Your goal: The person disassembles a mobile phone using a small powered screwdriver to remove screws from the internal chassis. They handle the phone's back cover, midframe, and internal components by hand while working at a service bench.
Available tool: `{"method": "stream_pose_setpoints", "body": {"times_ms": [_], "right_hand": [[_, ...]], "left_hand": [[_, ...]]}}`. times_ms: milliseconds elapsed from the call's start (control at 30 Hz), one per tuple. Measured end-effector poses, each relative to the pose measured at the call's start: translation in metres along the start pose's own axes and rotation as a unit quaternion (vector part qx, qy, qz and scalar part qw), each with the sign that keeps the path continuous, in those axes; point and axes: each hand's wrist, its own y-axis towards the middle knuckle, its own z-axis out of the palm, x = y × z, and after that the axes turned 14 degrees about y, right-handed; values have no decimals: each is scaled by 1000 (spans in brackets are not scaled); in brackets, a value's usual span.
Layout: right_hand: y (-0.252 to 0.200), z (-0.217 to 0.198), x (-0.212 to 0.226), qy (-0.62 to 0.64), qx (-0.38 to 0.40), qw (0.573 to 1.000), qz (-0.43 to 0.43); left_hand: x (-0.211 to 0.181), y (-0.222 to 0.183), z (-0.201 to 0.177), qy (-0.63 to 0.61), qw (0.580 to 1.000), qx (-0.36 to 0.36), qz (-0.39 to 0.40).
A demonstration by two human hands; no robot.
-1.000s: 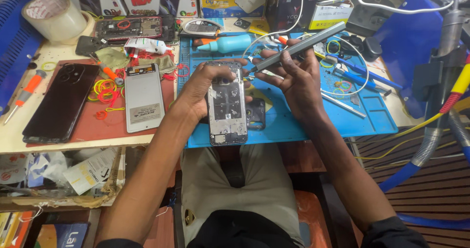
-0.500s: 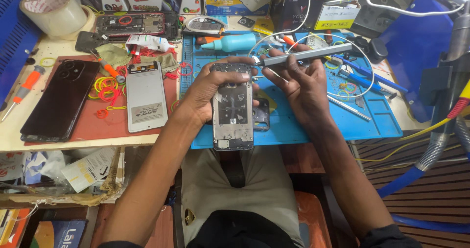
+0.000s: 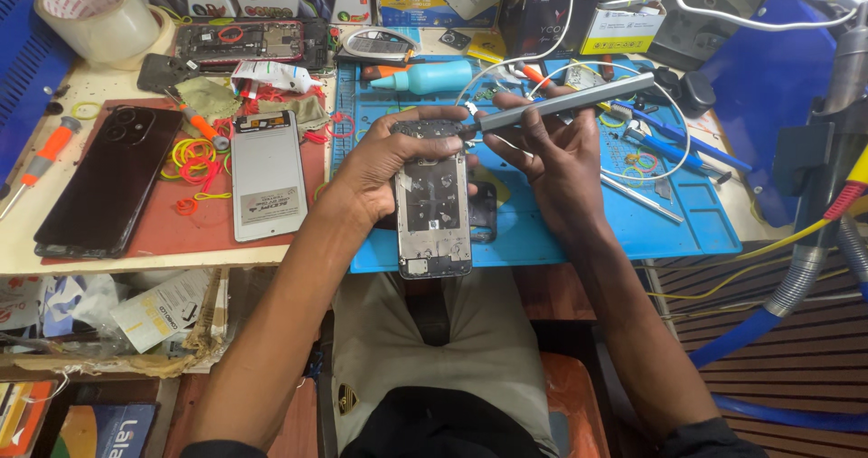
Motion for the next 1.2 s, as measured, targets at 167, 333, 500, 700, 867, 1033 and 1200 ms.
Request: {"method": "stream_pose_setpoints", "body": {"times_ms": [167, 333, 500, 700, 867, 1033, 1200], "right_hand": [[2, -2, 4, 13, 22, 999, 21], [-3, 1, 1, -51, 4, 999, -13], [-4, 0, 0, -40, 23, 999, -24], [-4, 2, 2, -2, 21, 999, -47], [-4, 2, 1, 13, 27, 998, -51], [-2, 1, 0, 11, 8, 999, -34], [0, -2, -5, 29, 5, 1000, -11]], "left_hand": [[1, -1, -1, 6, 1000, 0, -1], [1, -2, 0, 31, 999, -1, 19], [2, -3, 1, 22, 1000, -9, 0], [3, -3, 1, 19, 1000, 0, 17], [3, -3, 2, 17, 1000, 7, 22], [3, -5, 2, 15, 999, 11, 26], [3, -5, 3, -8, 999, 11, 33]]}}
